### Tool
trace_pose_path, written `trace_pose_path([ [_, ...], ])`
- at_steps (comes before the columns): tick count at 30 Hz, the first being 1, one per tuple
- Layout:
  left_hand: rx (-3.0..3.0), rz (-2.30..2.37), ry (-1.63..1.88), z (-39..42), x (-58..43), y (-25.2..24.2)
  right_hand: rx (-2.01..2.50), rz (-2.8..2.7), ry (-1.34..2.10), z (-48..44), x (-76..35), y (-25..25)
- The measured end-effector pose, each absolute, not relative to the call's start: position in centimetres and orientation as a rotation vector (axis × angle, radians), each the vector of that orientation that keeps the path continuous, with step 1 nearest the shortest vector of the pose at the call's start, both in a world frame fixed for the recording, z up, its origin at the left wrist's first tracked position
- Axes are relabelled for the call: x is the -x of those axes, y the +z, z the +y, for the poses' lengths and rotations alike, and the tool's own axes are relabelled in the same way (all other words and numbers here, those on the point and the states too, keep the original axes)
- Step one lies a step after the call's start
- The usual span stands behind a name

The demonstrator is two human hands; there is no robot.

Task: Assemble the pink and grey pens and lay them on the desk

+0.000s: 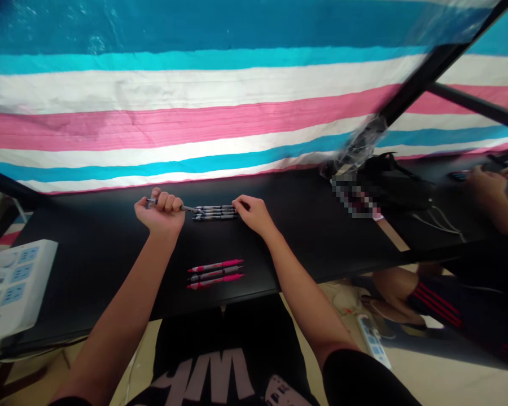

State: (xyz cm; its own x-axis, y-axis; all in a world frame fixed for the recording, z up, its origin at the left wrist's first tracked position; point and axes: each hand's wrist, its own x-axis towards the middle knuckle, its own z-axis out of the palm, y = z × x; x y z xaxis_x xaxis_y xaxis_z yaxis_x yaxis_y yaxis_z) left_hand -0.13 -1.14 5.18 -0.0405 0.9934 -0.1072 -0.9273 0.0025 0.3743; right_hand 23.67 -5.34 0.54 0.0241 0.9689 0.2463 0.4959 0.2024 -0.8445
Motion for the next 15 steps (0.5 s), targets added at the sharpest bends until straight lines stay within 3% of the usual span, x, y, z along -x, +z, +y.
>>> trace_pose_path([
  [15, -0.211, 0.381, 1.529, -1.52, -0.50, 4.84, 1.426, -1.600, 0.677, -5.43, -23.45, 0.57],
])
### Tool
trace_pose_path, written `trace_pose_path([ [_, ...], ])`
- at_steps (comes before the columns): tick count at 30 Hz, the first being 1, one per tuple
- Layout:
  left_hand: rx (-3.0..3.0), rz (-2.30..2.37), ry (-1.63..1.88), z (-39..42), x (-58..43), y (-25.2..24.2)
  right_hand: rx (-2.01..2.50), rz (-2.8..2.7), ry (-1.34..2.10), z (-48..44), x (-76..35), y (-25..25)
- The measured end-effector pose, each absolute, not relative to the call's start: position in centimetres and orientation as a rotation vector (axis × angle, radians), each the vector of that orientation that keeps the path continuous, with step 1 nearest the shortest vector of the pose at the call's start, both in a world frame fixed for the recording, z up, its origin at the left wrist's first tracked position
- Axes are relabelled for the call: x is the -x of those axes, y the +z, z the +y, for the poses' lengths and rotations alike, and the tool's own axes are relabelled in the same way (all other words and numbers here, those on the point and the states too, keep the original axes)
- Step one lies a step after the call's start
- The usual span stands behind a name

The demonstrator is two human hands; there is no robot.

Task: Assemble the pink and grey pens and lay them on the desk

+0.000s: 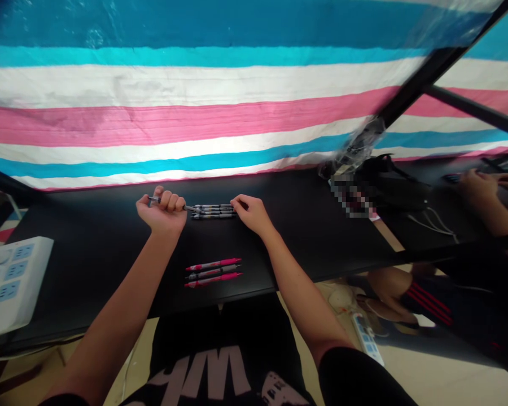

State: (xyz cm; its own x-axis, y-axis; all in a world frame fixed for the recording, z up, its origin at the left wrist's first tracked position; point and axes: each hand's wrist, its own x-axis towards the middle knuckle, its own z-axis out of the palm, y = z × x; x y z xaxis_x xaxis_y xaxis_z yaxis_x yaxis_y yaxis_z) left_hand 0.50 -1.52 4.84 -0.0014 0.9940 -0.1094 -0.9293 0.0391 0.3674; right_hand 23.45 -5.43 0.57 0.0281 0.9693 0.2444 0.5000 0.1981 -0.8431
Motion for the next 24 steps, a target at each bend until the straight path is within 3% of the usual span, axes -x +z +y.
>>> trace_pose_path([
  [15, -0.373, 0.536, 1.446, -3.4, -2.9, 4.4, 1.193, -1.646, 1.044, -7.0, -20.1, 0.3],
  [24, -1.253, 0.893, 1.302, -0.7, -1.3, 4.6, 1.290, -1.503, 0.947, -6.4, -21.6, 1.5],
])
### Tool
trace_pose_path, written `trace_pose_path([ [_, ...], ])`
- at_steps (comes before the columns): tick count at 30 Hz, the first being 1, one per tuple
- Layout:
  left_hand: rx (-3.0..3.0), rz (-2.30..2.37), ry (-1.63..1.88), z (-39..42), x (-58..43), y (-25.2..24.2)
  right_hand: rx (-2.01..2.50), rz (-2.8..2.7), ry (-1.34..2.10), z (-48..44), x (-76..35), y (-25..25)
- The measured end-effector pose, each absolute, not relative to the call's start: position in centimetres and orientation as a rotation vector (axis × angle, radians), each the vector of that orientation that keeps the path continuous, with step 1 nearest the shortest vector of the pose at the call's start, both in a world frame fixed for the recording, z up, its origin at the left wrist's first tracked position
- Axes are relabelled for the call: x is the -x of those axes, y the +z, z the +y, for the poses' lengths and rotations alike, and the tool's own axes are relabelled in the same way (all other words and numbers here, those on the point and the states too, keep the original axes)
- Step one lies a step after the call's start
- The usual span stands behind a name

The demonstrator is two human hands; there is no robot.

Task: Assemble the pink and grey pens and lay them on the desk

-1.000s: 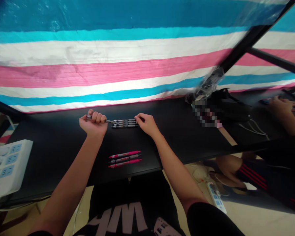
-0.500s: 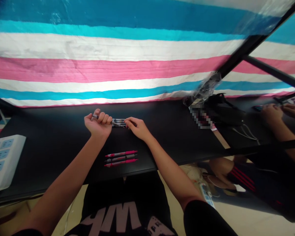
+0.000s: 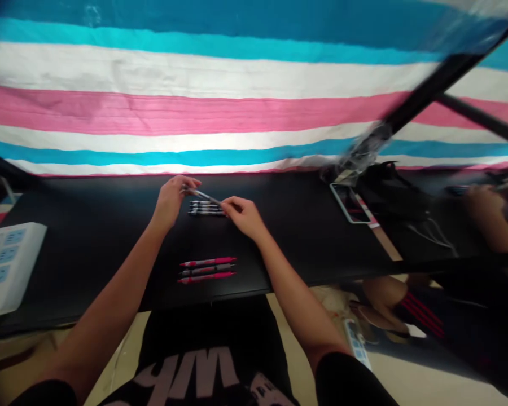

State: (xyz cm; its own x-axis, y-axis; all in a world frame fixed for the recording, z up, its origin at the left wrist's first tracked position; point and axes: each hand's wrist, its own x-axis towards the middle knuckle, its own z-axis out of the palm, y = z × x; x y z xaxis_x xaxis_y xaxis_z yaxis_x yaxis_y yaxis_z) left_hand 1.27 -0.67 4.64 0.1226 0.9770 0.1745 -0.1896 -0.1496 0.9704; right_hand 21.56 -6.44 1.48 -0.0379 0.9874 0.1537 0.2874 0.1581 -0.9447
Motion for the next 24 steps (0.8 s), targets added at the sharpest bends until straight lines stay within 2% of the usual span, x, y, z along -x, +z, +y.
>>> trace_pose_path([
  [4, -1.710, 0.979, 0.922, 1.0, 2.2, 5.1, 1.330, -1.488, 0.840, -5.9, -23.0, 1.4],
  [8, -1.830, 1.027, 0.782, -0.2, 4.5, 4.3, 1.350, -1.541, 0.922, -6.1, -23.5, 0.9],
  [16, -2.007, 1.244, 0.879, -4.2, 5.2, -0.2, 1.469, -1.786, 0.806, -7.2, -22.8, 0.5],
  [24, -2.142, 1.254, 0.947, -3.8, 4.3, -1.6, 1.588, -1.746, 0.596, -8.3, -22.2, -2.5],
])
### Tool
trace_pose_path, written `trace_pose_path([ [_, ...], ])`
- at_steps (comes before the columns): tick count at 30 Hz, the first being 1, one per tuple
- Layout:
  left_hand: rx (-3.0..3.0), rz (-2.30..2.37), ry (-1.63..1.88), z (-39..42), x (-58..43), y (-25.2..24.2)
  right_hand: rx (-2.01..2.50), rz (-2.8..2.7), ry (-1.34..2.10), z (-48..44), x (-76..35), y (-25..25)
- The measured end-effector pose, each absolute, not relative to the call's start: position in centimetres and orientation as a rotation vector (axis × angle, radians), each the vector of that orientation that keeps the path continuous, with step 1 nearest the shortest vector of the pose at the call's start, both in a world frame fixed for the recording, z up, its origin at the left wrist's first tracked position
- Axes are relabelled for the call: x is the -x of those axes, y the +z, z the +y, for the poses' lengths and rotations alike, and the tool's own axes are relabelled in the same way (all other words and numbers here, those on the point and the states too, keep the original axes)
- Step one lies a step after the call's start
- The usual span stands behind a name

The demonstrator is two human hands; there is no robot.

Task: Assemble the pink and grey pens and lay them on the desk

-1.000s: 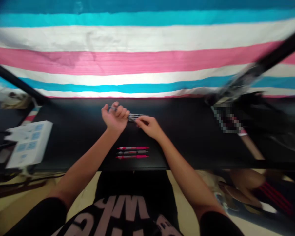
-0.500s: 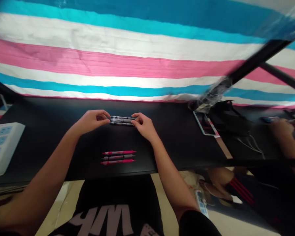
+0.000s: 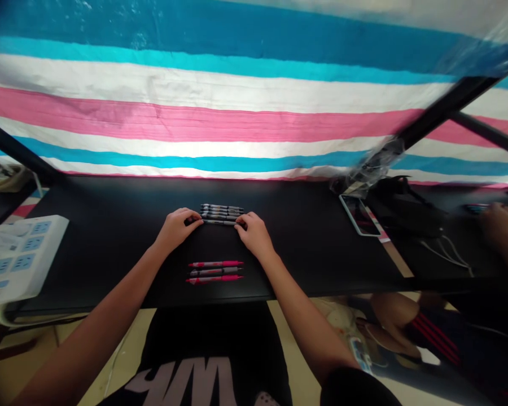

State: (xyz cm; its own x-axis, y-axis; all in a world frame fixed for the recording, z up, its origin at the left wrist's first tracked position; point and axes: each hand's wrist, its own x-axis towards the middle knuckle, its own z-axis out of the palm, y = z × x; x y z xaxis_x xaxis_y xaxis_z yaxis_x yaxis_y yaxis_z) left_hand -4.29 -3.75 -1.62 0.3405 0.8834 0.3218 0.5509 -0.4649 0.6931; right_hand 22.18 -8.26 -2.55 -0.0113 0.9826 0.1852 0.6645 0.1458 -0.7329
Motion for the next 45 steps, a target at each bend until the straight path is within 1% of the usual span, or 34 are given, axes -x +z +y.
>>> trace_pose_path([
  [3, -2.132, 1.275, 0.990, -3.8, 4.3, -1.9, 1.588, -1.745, 0.556, -8.2, -22.2, -2.7],
  [8, -2.140, 1.263, 0.973, -3.9, 4.4, -2.0, 1.590, -1.686, 0.507, -9.4, -22.4, -1.3],
  [10, -2.137, 1.263, 0.976, -3.9, 4.4, -1.9, 1.569, -1.703, 0.578, -10.8, -22.4, -0.7],
  [13, -2.141, 1.245, 1.019, -4.2, 4.2, -1.6, 1.437, -1.894, 0.831, -13.4, -22.0, 0.0],
  [17, -2.122, 1.181, 1.081, -4.7, 3.1, -0.5, 1.342, -2.101, 0.868, -15.3, -21.6, 0.3],
  [19, -2.129, 1.060, 0.929, -4.6, 2.1, 0.6, 1.305, -2.128, 0.883, -15.1, -21.4, 0.2],
  [21, -2.097, 0.887, 0.634, -4.0, 1.1, 1.9, 1.288, -2.080, 0.930, -14.1, -21.5, 0.3],
  [24, -2.074, 0.759, 0.264, -2.5, 0.0, 3.9, 1.365, -1.892, 1.066, -11.5, -21.7, 0.7],
  [25, -2.104, 0.768, 0.197, -2.0, -0.1, 4.4, 1.385, -1.822, 1.112, -10.5, -21.8, 0.8],
  [30, -2.148, 0.857, 0.281, -0.4, 0.0, 4.5, 1.314, -1.620, 1.205, -6.3, -21.9, 0.4],
  [34, -2.163, 0.846, 0.368, -0.6, 0.3, 3.3, 1.283, -1.454, 1.186, -5.9, -21.5, -0.4],
  [37, -2.245, 0.837, 0.452, -0.8, 0.1, 3.1, 1.252, -1.440, 1.148, -6.4, -21.3, -0.5],
  [40, -2.243, 0.832, 0.438, -0.9, 0.2, 3.2, 1.254, -1.482, 1.112, -6.5, -21.2, -0.6],
  [42, -2.232, 0.870, 0.429, -0.7, 0.7, 3.2, 1.283, -1.543, 1.000, -6.6, -21.5, -0.7],
  [45, -2.227, 1.035, 0.527, 0.1, 2.0, 3.1, 1.289, -1.726, 0.707, -6.8, -21.9, -0.8],
])
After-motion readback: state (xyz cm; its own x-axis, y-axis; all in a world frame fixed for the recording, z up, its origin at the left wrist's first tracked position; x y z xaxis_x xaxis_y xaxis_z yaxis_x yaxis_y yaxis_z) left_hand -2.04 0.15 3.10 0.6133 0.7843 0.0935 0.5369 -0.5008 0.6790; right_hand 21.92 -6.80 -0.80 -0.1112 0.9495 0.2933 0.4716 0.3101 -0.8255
